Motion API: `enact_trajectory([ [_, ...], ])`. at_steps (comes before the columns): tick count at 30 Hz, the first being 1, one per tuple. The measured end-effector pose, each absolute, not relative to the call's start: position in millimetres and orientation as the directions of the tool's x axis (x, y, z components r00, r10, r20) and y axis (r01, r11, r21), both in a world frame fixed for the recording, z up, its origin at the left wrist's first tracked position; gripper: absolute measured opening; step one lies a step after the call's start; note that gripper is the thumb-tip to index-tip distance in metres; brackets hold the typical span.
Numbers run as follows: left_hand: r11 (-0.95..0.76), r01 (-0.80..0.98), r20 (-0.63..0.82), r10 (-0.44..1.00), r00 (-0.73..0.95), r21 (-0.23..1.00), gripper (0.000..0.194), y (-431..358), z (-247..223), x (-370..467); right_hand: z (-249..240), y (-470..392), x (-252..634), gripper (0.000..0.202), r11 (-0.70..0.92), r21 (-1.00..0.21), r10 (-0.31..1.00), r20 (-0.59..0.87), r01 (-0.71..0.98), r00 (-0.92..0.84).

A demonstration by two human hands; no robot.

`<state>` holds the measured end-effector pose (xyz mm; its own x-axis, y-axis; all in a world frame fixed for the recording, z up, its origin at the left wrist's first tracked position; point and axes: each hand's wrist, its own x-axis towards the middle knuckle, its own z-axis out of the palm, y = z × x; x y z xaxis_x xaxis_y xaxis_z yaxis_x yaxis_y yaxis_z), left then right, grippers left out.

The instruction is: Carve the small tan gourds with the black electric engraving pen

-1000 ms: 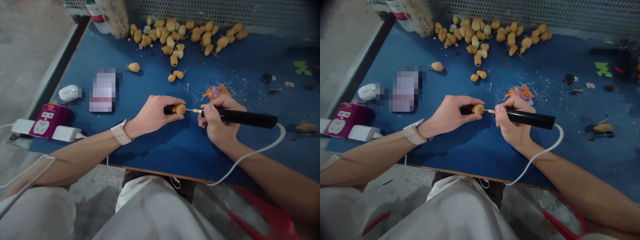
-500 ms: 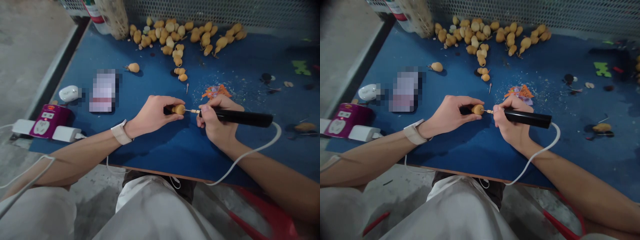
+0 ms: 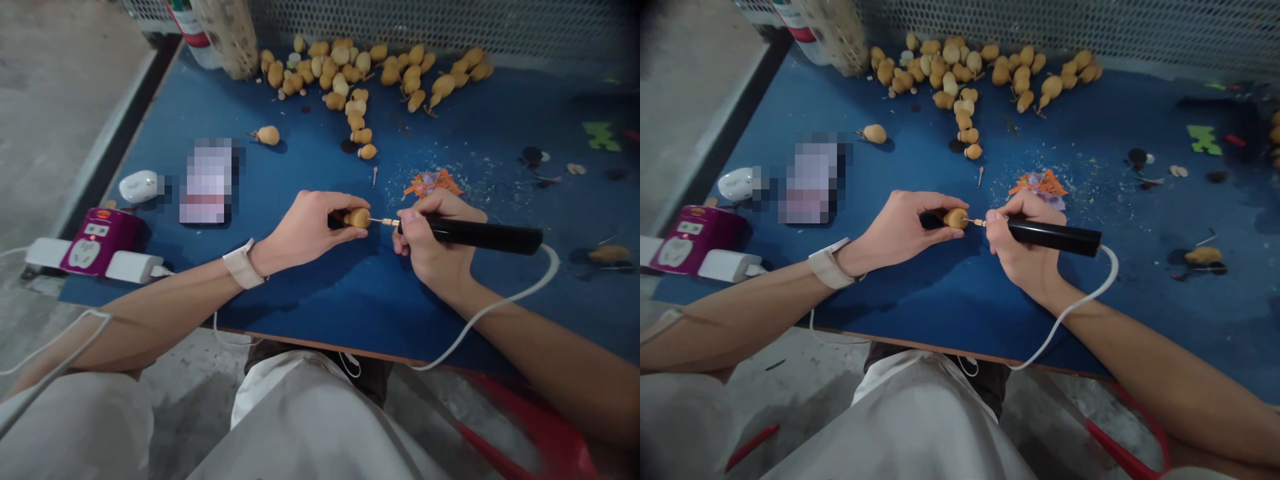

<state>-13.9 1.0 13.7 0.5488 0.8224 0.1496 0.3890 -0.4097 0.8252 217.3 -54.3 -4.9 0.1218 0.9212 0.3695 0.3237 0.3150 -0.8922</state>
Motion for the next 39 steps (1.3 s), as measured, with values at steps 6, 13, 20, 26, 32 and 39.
enact_trajectory([
  [6,-0.410,0.391,0.143,0.818,0.557,0.824,0.031,1.4,14.9,-13.9,-4.4,-54.6,217.1,0.040,0.326,-0.892,0.918,0.377,0.312,0.121],
  [13,-0.406,0.386,0.145,0.821,0.552,0.828,0.030,1.1,13.9,-13.6,-4.4,-54.3,217.7,0.041,0.309,-0.895,0.923,0.364,0.322,0.127],
  [20,-0.411,0.381,0.150,0.818,0.556,0.828,0.030,1.2,13.5,-13.8,-5.9,-54.2,217.9,0.040,0.331,-0.891,0.917,0.382,0.311,0.117],
  [26,-0.394,0.373,0.145,0.825,0.546,0.840,0.031,1.7,12.6,-13.1,-5.0,-55.6,218.0,0.046,0.299,-0.907,0.925,0.352,0.298,0.143],
  [32,-0.392,0.367,0.145,0.824,0.547,0.844,0.030,1.2,13.8,-12.7,-6.0,-55.5,219.4,0.043,0.315,-0.903,0.921,0.365,0.293,0.134],
  [39,-0.401,0.376,0.149,0.824,0.547,0.835,0.030,1.4,12.6,-13.3,-4.4,-55.0,217.8,0.049,0.297,-0.905,0.930,0.346,0.304,0.123],
])
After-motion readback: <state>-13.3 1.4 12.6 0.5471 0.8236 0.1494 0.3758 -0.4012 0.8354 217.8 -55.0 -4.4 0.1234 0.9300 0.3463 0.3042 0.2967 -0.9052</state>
